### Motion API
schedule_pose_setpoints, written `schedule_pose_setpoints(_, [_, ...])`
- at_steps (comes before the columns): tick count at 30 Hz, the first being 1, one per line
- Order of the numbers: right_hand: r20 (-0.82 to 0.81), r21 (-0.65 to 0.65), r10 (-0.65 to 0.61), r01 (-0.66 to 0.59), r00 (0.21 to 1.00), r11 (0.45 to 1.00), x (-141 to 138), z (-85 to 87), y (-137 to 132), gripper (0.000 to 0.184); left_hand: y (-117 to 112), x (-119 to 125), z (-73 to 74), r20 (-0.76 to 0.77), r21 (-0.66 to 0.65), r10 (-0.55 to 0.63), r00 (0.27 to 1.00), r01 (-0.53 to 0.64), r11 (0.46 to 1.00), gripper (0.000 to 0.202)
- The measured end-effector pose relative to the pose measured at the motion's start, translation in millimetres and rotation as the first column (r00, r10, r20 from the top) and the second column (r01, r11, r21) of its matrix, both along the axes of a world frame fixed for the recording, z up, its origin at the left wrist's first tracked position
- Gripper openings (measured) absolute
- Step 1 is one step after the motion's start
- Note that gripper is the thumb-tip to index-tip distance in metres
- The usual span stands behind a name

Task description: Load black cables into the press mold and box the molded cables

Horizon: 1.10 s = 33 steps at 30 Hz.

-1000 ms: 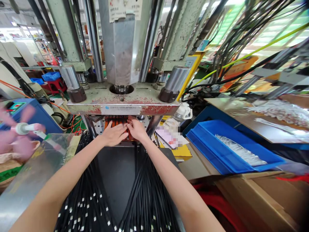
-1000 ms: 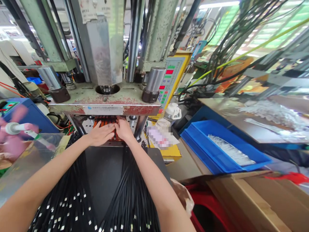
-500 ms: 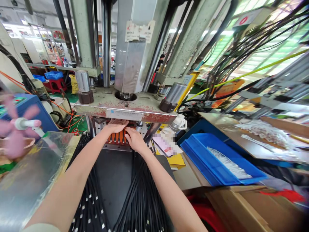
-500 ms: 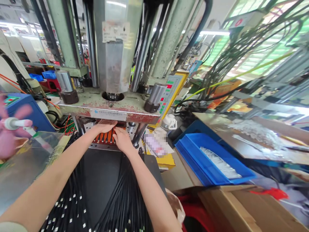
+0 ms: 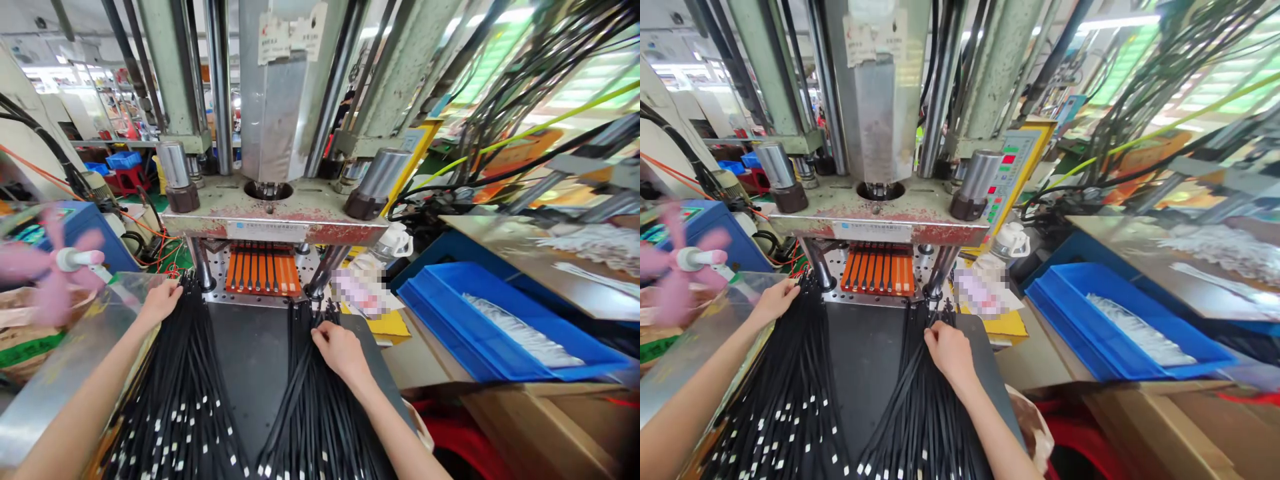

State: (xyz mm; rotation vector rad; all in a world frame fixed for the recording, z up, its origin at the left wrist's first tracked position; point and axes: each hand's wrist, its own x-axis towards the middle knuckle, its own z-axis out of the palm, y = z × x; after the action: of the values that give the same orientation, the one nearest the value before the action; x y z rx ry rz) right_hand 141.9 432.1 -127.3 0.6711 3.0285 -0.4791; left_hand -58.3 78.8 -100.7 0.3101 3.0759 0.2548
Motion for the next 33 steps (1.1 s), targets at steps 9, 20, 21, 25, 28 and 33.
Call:
schedule_pose_setpoints(9, [-0.362,-0.197,-0.162,0.095,0.918,0.976,-3.9,13.9,4.9,0.028,64.7,39.3,49.8,-0.415,0.284,-0.365,0.833,0.500,0.818,0.030])
schedule_pose_setpoints(20, [-0.792,-0.450,-0.086,-0.482,0.605,0.752,-4.1,95.7,-60.6,0.015,171.0,96.8,132.3,-0.078,0.866,-0.723,0.686,0.406,0.292,0.021])
schedule_pose_setpoints(21, [-0.792,-0.476,-0.114,-0.490,0.600,0.731,-5.7,99.5,-60.5,0.015,173.8,97.8,135.2,-0.047,0.887,-0.727,0.685,0.363,0.284,0.022])
schedule_pose_setpoints(25, [-0.802,-0.504,-0.151,-0.519,0.578,0.690,-10.9,103.9,-57.3,0.019,181.3,97.3,139.9,-0.018,0.942,-0.708,0.706,0.250,0.225,0.020])
schedule_pose_setpoints(28, [-0.816,-0.462,-0.111,-0.525,0.568,0.714,-12.9,103.3,-56.7,0.026,185.8,95.2,139.0,-0.007,0.958,-0.694,0.720,0.205,0.203,0.022])
schedule_pose_setpoints(33, [-0.815,-0.338,0.048,-0.540,0.578,0.771,-11.1,102.2,-58.7,0.025,193.3,92.9,136.0,0.026,0.971,-0.698,0.716,0.147,0.187,0.026])
